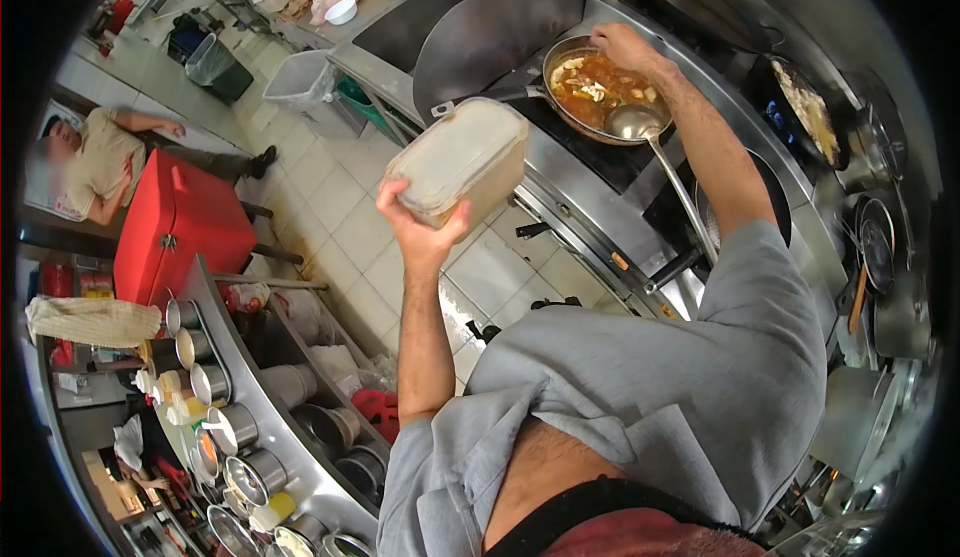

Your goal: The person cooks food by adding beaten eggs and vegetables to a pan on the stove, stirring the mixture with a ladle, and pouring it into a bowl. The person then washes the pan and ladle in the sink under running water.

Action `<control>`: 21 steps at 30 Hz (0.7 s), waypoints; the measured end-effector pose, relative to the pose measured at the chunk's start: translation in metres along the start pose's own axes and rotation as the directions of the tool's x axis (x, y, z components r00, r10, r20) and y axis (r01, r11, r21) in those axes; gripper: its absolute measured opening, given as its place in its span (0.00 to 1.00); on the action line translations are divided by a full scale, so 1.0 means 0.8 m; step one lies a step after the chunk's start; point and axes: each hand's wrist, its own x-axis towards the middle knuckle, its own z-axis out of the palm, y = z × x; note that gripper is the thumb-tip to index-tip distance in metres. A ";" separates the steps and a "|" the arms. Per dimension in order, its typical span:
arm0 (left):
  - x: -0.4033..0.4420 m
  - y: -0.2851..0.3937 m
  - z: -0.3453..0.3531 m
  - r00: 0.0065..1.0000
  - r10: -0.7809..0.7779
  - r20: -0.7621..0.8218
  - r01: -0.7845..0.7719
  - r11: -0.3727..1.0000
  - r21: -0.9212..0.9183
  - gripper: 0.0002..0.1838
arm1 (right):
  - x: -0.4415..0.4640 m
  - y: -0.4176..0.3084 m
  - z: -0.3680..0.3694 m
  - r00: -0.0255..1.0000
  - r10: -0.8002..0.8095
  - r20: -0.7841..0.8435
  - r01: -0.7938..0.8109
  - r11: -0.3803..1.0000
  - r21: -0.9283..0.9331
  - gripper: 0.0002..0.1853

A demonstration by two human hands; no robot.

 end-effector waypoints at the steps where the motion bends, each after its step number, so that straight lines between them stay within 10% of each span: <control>1: -0.010 0.009 -0.004 0.998 -0.048 -0.031 0.049 0.998 0.029 0.42 | 0.000 0.014 0.005 0.998 0.053 0.034 -0.048 0.990 -0.131 0.11; 12: -0.125 0.067 -0.124 0.937 0.010 -0.349 0.094 0.955 0.280 0.42 | -0.007 0.045 0.032 0.903 0.425 0.065 -0.396 0.881 -0.258 0.13; 16: -0.161 0.099 -0.171 0.864 0.041 -0.502 0.174 0.910 0.375 0.42 | -0.016 0.033 0.063 0.957 0.265 -0.114 -0.289 0.875 -0.389 0.13; 18: -0.174 0.116 -0.195 0.842 0.067 -0.536 0.169 0.910 0.379 0.43 | -0.001 -0.007 0.054 0.877 0.421 -0.234 -0.463 0.870 -0.170 0.11; 21: -0.200 0.131 -0.244 0.819 0.188 -0.542 0.206 0.785 0.585 0.44 | -0.014 -0.100 0.091 0.926 0.084 -0.367 -0.016 0.983 0.184 0.11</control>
